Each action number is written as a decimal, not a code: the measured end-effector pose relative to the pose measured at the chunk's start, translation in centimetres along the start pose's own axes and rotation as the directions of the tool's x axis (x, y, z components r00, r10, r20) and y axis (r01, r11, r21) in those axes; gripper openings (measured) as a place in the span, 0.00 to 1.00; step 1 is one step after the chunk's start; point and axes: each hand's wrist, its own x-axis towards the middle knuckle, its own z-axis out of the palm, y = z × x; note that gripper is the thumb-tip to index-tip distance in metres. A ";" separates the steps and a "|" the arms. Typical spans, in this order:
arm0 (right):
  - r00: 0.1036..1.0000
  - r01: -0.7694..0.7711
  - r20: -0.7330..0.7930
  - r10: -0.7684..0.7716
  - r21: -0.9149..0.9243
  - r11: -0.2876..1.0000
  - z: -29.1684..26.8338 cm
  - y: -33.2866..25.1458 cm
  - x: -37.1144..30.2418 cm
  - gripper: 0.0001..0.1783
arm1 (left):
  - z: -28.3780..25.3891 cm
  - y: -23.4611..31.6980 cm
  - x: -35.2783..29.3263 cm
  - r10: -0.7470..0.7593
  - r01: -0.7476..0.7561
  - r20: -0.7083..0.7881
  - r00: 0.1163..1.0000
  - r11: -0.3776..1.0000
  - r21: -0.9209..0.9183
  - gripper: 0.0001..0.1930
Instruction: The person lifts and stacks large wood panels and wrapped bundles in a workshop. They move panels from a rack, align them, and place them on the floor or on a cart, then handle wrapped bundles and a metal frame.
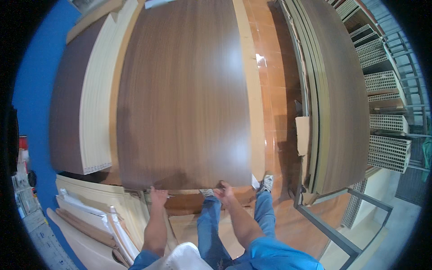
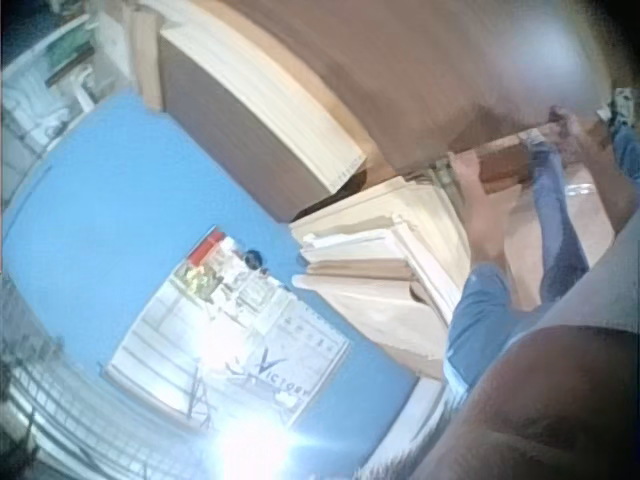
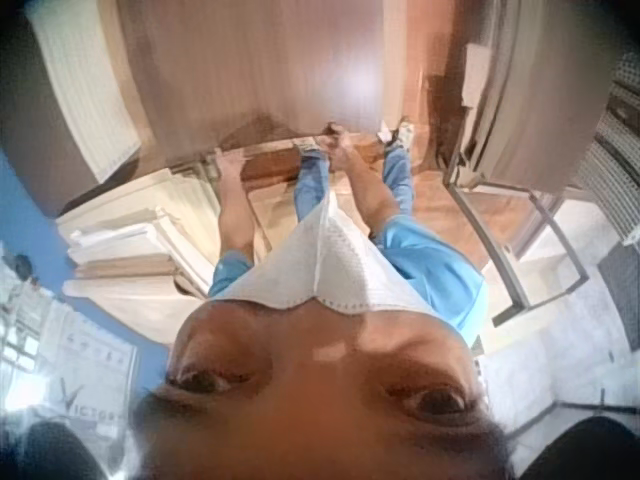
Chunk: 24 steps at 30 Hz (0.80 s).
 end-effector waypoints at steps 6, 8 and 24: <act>0.958 0.253 -0.137 -0.254 -0.025 0.967 -4.5 -7.4 -6.8 0.23 | 3.9 -7.3 -7.8 -0.215 0.238 0.114 0.970 0.938 -0.253 0.40; 0.962 0.252 -0.113 -0.249 0.016 0.968 -7.3 -10.2 -9.3 0.22 | 5.5 -10.7 -10.5 -0.278 0.276 0.009 0.961 0.948 -0.156 0.40; 0.978 0.187 0.069 -0.198 0.142 0.972 -10.6 -16.6 -27.8 0.40 | 17.1 -28.7 -27.7 -0.249 0.250 0.021 0.968 0.968 -0.025 0.36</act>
